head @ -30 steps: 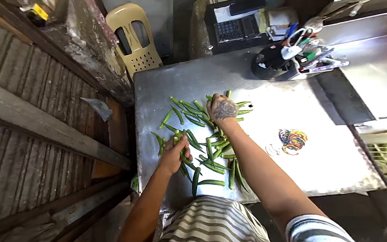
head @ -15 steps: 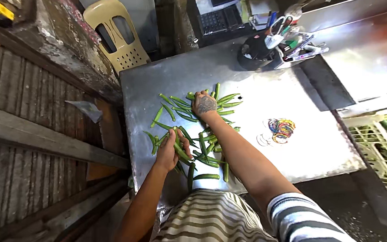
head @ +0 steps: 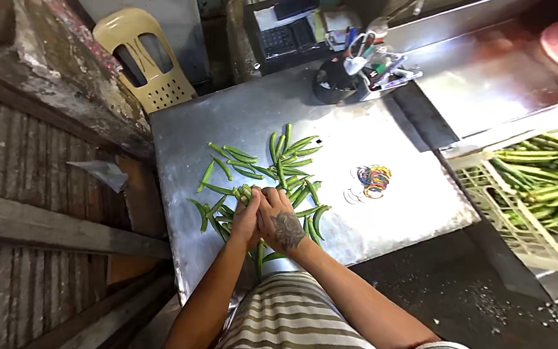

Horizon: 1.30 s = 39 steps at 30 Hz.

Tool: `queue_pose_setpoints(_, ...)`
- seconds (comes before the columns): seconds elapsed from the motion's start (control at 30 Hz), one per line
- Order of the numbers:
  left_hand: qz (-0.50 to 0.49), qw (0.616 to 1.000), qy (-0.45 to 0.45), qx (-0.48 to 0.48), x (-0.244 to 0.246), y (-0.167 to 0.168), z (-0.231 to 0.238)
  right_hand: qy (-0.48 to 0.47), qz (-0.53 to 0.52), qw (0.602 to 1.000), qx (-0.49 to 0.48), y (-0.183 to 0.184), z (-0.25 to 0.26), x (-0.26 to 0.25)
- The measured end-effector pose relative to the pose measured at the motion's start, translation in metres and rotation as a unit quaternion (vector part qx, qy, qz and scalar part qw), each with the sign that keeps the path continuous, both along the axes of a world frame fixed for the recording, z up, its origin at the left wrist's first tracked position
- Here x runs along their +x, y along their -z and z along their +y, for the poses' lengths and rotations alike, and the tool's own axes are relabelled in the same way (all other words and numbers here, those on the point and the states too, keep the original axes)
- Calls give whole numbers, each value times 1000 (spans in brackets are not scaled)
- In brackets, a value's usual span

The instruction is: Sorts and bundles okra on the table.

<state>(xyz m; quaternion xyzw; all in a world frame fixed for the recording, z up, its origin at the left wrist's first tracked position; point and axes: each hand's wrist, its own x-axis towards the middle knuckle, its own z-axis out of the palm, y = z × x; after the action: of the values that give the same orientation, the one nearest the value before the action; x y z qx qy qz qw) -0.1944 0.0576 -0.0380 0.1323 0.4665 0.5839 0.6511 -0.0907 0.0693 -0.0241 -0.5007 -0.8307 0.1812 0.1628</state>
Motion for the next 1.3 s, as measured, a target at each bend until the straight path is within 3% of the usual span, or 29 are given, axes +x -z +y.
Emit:
queue_pose_setpoints(0.07,1,1000,-6,12,8,0,3,-10,6,1000,-22,-6,-3,17)
queue_pose_setpoints(0.13,38,998,12,46,9,3,7,-17,110,992,-68,-12,0,40)
queue_pose_setpoints(0.23,172,971,109,125,5,-3,10,8,260,963,-71,-38,18,76)
queue_pose_setpoints(0.37,305,884,283,214,12,-22,2,-83,245,966,-13,-81,32,95)
queue_pose_setpoints(0.43,402,824,338,213,19,-42,-11,-156,162,974,-33,-68,22,81)
queue_pose_setpoints(0.5,468,759,435,127,23,-61,-14,-200,150,966,-66,-50,9,73)
queue_pose_setpoints(0.57,441,782,414,146,22,-49,-11,-172,258,944,-113,-35,9,89)
queue_pose_setpoints(0.63,380,824,364,211,13,-23,-17,-23,349,930,-114,-19,11,119)
queue_pose_setpoints(0.67,362,837,345,223,9,-15,-21,75,333,936,-90,-11,15,140)
queue_pose_setpoints(0.77,345,863,311,199,-2,-10,-28,300,133,945,-15,19,30,206)
queue_pose_setpoints(0.83,352,869,303,170,-3,-8,-30,383,58,919,-74,39,34,233)
queue_pose_setpoints(0.9,360,869,309,145,1,-9,-29,416,37,903,-98,62,34,242)
queue_pose_setpoints(0.97,365,863,321,136,7,-12,-28,409,5,911,-48,78,32,240)
queue_pose_setpoints(1.07,377,848,342,148,17,-17,-26,402,4,915,-24,78,33,237)
queue_pose_setpoints(1.2,369,849,338,172,20,-16,-27,424,191,885,-13,65,34,246)
queue_pose_setpoints(1.3,366,852,339,158,15,-14,-30,429,366,825,-43,47,29,254)
